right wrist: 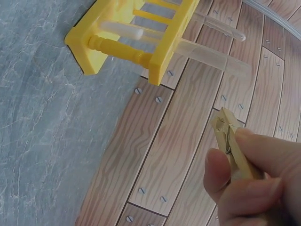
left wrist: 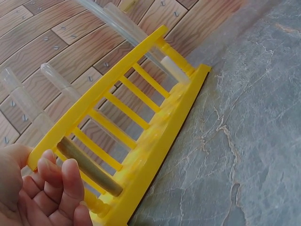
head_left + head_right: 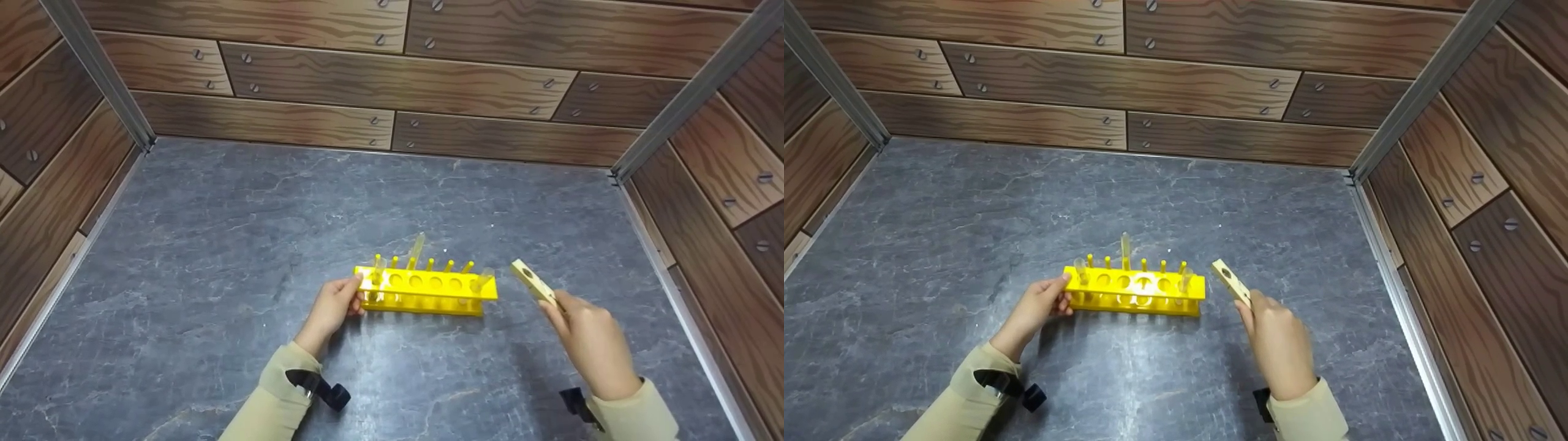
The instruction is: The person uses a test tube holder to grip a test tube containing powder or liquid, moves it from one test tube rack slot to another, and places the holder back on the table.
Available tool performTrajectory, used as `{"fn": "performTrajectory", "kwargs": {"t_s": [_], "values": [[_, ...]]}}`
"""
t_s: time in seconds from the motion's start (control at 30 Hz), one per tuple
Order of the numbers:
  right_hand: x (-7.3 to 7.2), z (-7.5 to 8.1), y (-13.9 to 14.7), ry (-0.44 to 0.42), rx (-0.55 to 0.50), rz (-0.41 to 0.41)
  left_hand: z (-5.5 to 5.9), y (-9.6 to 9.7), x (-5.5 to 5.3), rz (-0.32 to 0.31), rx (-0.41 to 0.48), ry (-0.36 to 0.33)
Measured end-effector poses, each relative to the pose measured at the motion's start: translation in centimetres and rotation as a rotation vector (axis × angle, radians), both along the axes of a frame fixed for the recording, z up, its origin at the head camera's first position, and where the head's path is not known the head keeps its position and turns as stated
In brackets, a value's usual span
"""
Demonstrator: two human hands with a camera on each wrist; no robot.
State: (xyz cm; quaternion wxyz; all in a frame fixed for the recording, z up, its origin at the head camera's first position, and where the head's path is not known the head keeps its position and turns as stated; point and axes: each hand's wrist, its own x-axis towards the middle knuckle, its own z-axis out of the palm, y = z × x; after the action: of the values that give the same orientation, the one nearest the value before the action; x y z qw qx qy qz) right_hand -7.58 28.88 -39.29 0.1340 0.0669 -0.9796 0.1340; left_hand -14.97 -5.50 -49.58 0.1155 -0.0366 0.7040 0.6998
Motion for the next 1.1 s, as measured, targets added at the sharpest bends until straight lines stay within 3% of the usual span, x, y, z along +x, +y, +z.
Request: {"fn": "performTrajectory", "kwargs": {"t_s": [0.23,0.27,0.73,1.0,1.1], "values": [[-0.1,0.5,-0.3,-0.011,0.001,-0.001,3.3,0.0,1.1,-0.016,0.002,-0.002],[-0.1,0.5,-0.4,-0.011,0.001,0.002,3.3,0.0,1.1,-0.017,0.004,-0.004],[-0.2,0.9,-1.3,0.027,0.006,0.044,3.1,-0.1,1.2,-0.028,0.028,-0.005],[-0.2,1.4,-2.1,0.004,0.007,0.055,0.5,-0.1,0.1,-0.014,0.021,-0.009],[-0.3,1.6,-2.3,-0.002,0.011,0.056,0.1,0.0,0.0,-0.009,0.026,-0.017]]}}
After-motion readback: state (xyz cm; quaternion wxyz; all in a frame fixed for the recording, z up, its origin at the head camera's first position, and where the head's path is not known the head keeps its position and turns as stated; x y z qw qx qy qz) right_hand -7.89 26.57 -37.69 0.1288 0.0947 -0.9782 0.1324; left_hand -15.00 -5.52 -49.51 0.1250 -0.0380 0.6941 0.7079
